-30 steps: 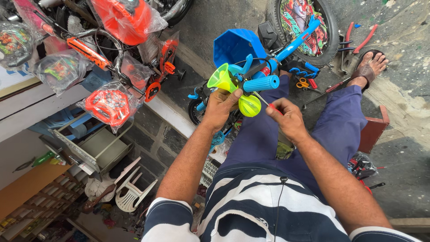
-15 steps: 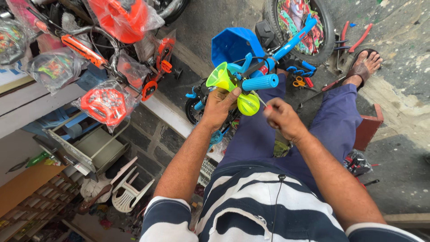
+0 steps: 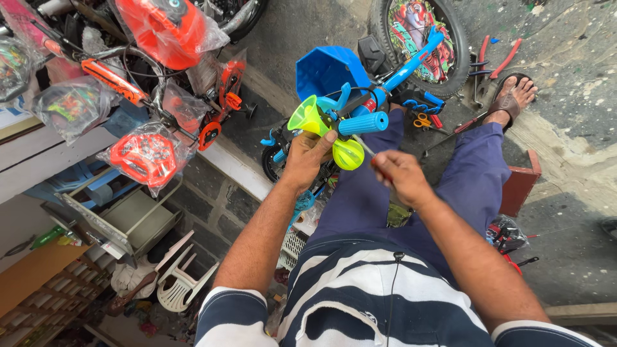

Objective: The person attaches a yellow plastic horn to the handlebar of a blue children's bicycle. They use a red screwdriver to tighten the mounting screw and a wrench to secure the handlebar stem nut.

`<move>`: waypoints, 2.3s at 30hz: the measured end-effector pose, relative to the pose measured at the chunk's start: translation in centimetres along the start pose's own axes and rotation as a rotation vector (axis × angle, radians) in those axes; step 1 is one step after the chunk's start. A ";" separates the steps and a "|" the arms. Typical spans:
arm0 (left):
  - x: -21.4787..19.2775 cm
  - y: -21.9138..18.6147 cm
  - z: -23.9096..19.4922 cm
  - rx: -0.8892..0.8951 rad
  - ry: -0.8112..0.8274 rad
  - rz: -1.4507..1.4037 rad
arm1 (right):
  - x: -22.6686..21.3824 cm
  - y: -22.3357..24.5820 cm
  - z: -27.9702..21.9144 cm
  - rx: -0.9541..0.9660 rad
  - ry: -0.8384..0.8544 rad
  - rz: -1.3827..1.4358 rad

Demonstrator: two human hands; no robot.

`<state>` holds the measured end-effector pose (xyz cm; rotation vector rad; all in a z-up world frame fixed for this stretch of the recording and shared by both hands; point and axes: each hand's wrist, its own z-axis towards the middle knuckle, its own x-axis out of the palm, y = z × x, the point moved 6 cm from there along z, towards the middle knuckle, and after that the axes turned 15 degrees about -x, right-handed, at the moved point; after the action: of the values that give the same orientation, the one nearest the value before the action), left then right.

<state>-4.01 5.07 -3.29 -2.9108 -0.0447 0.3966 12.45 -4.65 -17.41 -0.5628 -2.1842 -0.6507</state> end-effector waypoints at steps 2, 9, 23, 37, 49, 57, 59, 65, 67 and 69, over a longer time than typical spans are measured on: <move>0.2 0.0 -0.1 0.012 0.026 -0.026 | 0.7 -0.9 -0.3 0.186 0.050 0.256; 0.0 -0.1 0.0 -0.010 0.014 -0.009 | 0.0 1.6 0.0 -0.138 -0.049 -0.195; 0.5 0.1 -0.3 0.032 0.043 -0.062 | 1.0 0.8 0.0 0.070 0.079 0.272; -4.0 -12.9 -6.6 0.629 -0.372 0.476 | 0.7 3.0 0.7 -0.256 0.047 -0.154; 7.7 -10.5 11.8 -0.446 0.651 2.014 | 0.9 6.0 -1.4 -0.518 -0.123 -0.499; 7.8 -9.2 12.7 -0.469 0.619 2.423 | 1.8 8.0 -3.2 -0.829 -0.254 -0.583; 8.0 -9.2 12.3 -0.514 0.623 2.380 | 1.9 8.4 -3.6 -0.879 -0.276 -0.629; 7.0 -10.5 11.5 -0.635 0.472 1.833 | 2.6 7.6 -3.7 -0.957 -0.258 -0.760; 6.6 -10.6 11.5 -0.621 0.444 1.761 | 2.6 7.0 -3.5 -0.979 -0.213 -0.834; 6.7 -10.7 11.5 -0.584 0.435 1.761 | 1.3 5.0 -1.7 -0.674 -0.119 -0.616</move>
<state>-0.64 18.16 -13.69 -2.4575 2.7914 -0.1278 15.47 -1.61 -14.08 -0.2401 -2.2231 -1.7534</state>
